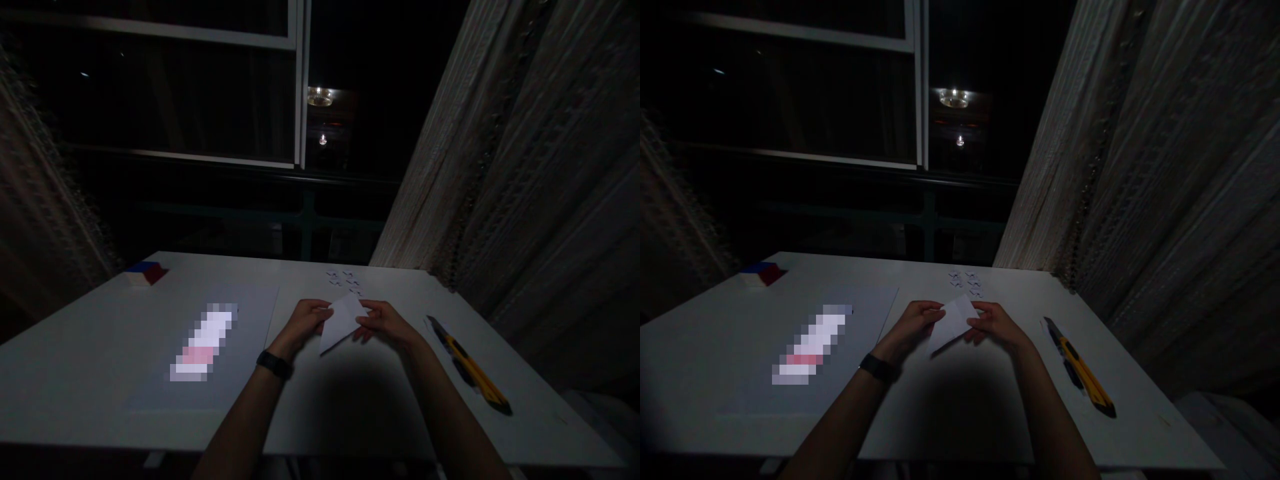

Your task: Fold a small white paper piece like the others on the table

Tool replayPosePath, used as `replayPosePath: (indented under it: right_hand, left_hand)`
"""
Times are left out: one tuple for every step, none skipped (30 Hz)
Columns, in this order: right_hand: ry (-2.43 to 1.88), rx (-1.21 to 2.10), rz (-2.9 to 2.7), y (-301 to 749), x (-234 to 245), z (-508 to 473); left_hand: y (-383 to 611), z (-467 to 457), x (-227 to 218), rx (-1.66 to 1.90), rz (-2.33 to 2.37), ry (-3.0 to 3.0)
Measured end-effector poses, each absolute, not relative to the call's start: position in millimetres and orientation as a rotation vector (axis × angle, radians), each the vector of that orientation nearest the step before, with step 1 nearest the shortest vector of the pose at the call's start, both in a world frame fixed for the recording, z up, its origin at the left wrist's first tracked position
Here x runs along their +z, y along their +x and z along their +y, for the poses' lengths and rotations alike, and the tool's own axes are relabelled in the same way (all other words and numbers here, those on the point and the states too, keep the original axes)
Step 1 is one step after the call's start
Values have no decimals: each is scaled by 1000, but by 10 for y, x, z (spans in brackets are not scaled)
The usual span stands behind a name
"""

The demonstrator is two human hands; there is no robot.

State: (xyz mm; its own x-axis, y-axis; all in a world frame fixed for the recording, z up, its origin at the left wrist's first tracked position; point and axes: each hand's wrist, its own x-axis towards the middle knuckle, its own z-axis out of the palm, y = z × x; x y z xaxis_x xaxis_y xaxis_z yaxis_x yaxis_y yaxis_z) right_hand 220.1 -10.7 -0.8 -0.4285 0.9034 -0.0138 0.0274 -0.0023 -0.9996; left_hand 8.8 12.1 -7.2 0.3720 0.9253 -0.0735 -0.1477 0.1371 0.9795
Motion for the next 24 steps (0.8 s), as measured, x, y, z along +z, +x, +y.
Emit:
replayPosePath:
  right_hand:
    - [-991, 1525, -1549, 2205, -8, -107]
    - [-990, 1526, -1549, 2210, -10, -107]
    - [-987, 1528, -1548, 2215, -11, -107]
    - [-983, 1534, -1546, 2219, -11, -107]
    - [-979, 1544, -1547, 2222, -8, -108]
    - [-975, 1553, -1549, 2224, -3, -111]
    - [-971, 1561, -1551, 2224, 4, -115]
    - [-970, 1566, -1551, 2222, 13, -120]
    - [-971, 1573, -1552, 2219, 23, -125]
    - [-975, 1579, -1552, 2216, 31, -130]
    - [-979, 1584, -1551, 2213, 36, -134]
    - [-981, 1588, -1546, 2211, 37, -137]
    - [-980, 1590, -1538, 2211, 34, -139]
    - [-978, 1589, -1524, 2213, 27, -139]
    - [-975, 1584, -1501, 2217, 17, -140]
    - [-973, 1578, -1472, 2223, 6, -141]
    - [-969, 1578, -1443, 2229, -5, -142]
    - [-964, 1582, -1416, 2233, -14, -144]
    - [-957, 1593, -1396, 2236, -20, -147]
    - [-947, 1608, -1382, 2235, -23, -150]
    - [-937, 1624, -1376, 2231, -24, -154]
    - [-929, 1638, -1376, 2223, -25, -156]
    - [-922, 1646, -1379, 2212, -25, -157]
    - [-919, 1648, -1382, 2201, -26, -156]
  left_hand:
    - [83, 116, -65, 918, 843, 1164]
    - [79, 110, -57, 904, 823, 1162]
    - [76, 103, -49, 894, 807, 1160]
    - [73, 96, -39, 891, 802, 1158]
    - [70, 88, -28, 891, 805, 1159]
    - [68, 81, -16, 898, 816, 1164]
    - [66, 75, -3, 907, 832, 1167]
    - [63, 70, 10, 913, 844, 1171]
    - [59, 67, 23, 916, 851, 1173]
    - [55, 65, 33, 917, 854, 1171]
    - [50, 64, 40, 918, 851, 1166]
    - [45, 65, 44, 918, 848, 1154]
    - [40, 67, 45, 918, 845, 1140]
    - [34, 70, 42, 918, 843, 1125]
    - [30, 73, 37, 915, 837, 1112]
    - [26, 76, 30, 910, 826, 1101]
    - [23, 80, 22, 902, 813, 1094]
    - [20, 83, 14, 894, 799, 1088]
    - [19, 86, 6, 888, 787, 1084]
    - [18, 89, -2, 888, 778, 1077]
    - [17, 93, -9, 893, 772, 1069]
    - [17, 97, -15, 905, 769, 1062]
    - [16, 100, -20, 921, 765, 1057]
    - [16, 104, -23, 936, 762, 1053]
